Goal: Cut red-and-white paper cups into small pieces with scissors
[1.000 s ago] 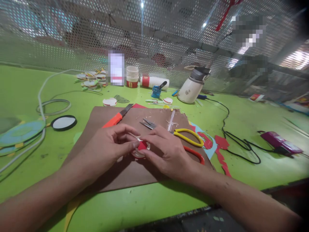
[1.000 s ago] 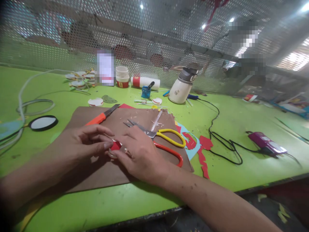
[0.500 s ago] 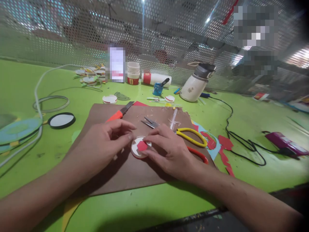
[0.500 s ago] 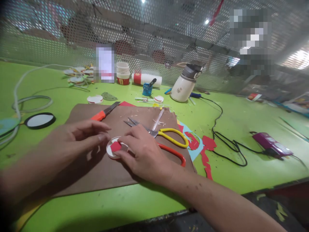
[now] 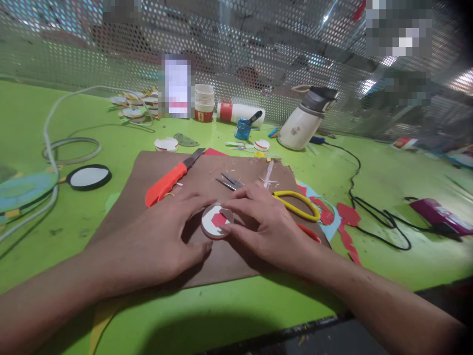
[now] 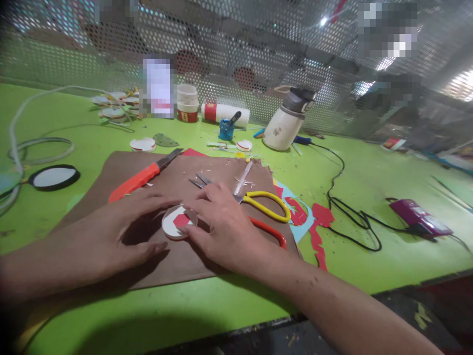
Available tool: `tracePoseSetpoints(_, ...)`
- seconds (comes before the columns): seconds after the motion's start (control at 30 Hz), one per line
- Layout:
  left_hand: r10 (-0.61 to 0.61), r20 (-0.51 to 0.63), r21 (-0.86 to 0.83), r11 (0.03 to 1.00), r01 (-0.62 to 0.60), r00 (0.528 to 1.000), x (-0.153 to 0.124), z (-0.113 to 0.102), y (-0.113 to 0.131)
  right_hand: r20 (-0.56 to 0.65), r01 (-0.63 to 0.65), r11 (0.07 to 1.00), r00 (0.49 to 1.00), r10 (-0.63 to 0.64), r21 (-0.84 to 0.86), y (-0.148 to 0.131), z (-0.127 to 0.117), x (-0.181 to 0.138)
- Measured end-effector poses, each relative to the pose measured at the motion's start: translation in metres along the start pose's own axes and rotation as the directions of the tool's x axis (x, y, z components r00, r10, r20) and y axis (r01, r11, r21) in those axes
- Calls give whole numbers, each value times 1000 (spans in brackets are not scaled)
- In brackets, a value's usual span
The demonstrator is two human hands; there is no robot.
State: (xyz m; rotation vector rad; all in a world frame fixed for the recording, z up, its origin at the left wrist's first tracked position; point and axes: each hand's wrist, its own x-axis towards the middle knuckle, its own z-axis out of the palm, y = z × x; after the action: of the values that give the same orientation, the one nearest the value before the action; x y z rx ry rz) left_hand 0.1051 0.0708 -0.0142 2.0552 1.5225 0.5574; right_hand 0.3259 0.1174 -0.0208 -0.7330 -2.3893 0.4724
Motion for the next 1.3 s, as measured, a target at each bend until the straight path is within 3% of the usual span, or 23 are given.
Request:
tracePoseSetpoints(0.2, -5, -6, 25, 1000, 5, 1000, 4, 5, 6, 91, -86, 987, 991, 99, -136, -4, -22, 4)
tracePoseSetpoints(0.4, 8, -83, 6, 1000, -8, 997, 6, 12, 3, 355, 40, 960, 933, 64, -276, -11, -37, 5)
tracePoseSetpoints(0.53, 9, -69, 23, 1000, -8, 998, 6, 14, -1, 445, 105, 930, 893, 68, -353, -20, -37, -4)
tracePoseSetpoints(0.7, 22, -74, 7, 1000, -21, 997, 7, 13, -1, 442, 173, 898, 897, 26, -405, -27, -33, -14)
tracePoseSetpoints(1.17, 9, -44, 30, 1000, -8, 999, 8, 14, -1, 453, 210, 899, 891, -15, -383, -26, -19, -22)
tracePoseSetpoints(1.3, 11, -48, 24, 1000, -10, 999, 8, 14, -2, 399, 199, 900, 917, -30, -388, -26, -23, -17)
